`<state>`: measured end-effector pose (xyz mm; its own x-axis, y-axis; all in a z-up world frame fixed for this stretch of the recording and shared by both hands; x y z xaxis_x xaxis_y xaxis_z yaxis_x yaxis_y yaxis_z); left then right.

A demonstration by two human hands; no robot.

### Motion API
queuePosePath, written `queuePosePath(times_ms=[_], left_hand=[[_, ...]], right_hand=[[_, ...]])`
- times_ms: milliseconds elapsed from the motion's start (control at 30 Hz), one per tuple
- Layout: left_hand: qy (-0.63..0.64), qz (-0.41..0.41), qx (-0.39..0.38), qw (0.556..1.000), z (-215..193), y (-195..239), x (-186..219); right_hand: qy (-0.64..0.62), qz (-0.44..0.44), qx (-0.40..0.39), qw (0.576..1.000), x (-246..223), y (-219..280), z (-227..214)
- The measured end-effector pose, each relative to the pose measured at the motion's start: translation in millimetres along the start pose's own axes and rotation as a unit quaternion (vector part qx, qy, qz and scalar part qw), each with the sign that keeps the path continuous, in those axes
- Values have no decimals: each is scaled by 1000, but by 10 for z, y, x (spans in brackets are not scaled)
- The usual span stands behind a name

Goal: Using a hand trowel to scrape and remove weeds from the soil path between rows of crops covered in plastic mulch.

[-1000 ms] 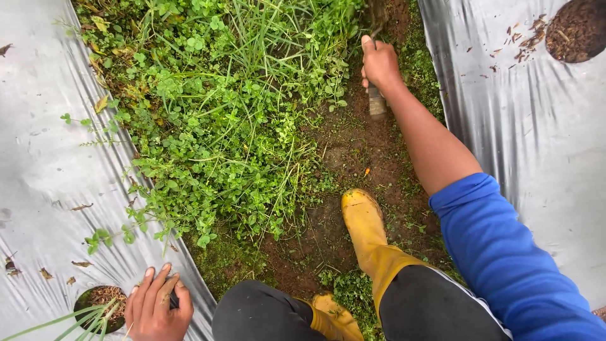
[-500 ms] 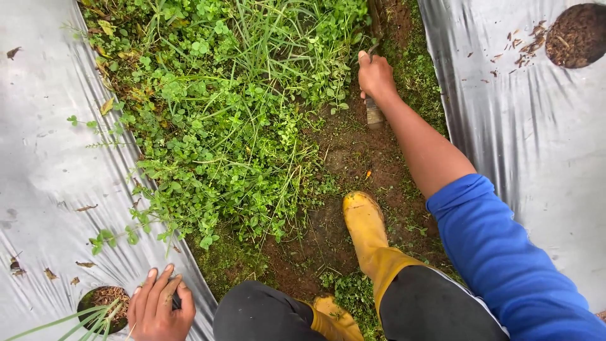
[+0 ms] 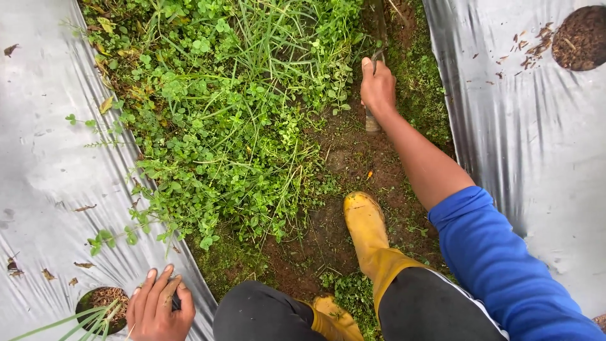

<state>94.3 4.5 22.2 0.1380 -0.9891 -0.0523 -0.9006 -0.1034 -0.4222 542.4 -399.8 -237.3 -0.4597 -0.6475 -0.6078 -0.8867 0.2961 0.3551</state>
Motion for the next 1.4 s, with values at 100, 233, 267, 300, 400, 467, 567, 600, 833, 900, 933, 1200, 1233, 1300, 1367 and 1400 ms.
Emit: queuePosePath(times_ms=[100, 233, 267, 300, 400, 467, 567, 600, 833, 900, 933, 1200, 1233, 1300, 1367, 1400], left_hand=[[3, -3, -6, 1000, -30, 5, 17], [-15, -16, -25, 999, 18, 31, -4], [-15, -17, -25, 999, 21, 27, 0], [-14, -17, -22, 999, 26, 25, 7], [-9, -11, -24, 1000, -2, 2, 17], [-5, -11, -20, 1000, 4, -15, 16], [-2, -2, -10, 1000, -8, 15, 26], [-8, -1, -11, 1000, -3, 18, 22], [-14, 5, -1, 1000, -3, 38, 25], [-17, -1, -12, 1000, 20, 69, -4], [-19, -11, -26, 999, 44, 103, -17], [-6, 5, -3, 1000, -18, 16, 39], [-1, 8, 4, 1000, -25, 7, 46], [1, 9, 3, 1000, -32, -14, 36], [2, 7, 2, 1000, -53, 9, 49], [-5, 5, -3, 1000, -36, 15, 36]], right_hand=[[-12, 1, -4, 1000, 4, 30, 10], [11, 17, -20, 1000, -97, 134, -47], [12, 16, -20, 1000, -16, 87, 16], [-23, -12, 17, 1000, 2, 23, 8], [-87, 44, -16, 995, 100, 26, 72], [-116, 119, -83, 983, 180, 69, 165], [-128, 138, -104, 977, 276, 185, 147], [-132, 135, -133, 973, 248, 299, 141], [0, 75, -231, 970, 375, 833, 234], [12, 56, -205, 977, 417, 788, 108], [28, 37, -180, 983, 436, 753, 17], [-121, 134, -100, 978, 185, 363, -68], [-115, 152, -136, 972, 198, 386, 52], [-150, 162, -149, 964, 307, 486, 146], [-183, 171, -163, 954, 423, 598, 174], [-154, 155, -169, 961, 481, 653, 130]])
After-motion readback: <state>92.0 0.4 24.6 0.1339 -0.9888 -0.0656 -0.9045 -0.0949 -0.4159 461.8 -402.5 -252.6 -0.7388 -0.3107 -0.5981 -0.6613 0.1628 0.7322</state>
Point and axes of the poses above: each hand's wrist, its own y-axis away from the middle knuckle, its own z-axis out of the palm, x = y × z, the point moved 10 cm from there along -y, towards the middle knuckle, and after that the axes turned 12 degrees about x, right-handed, at the moved point
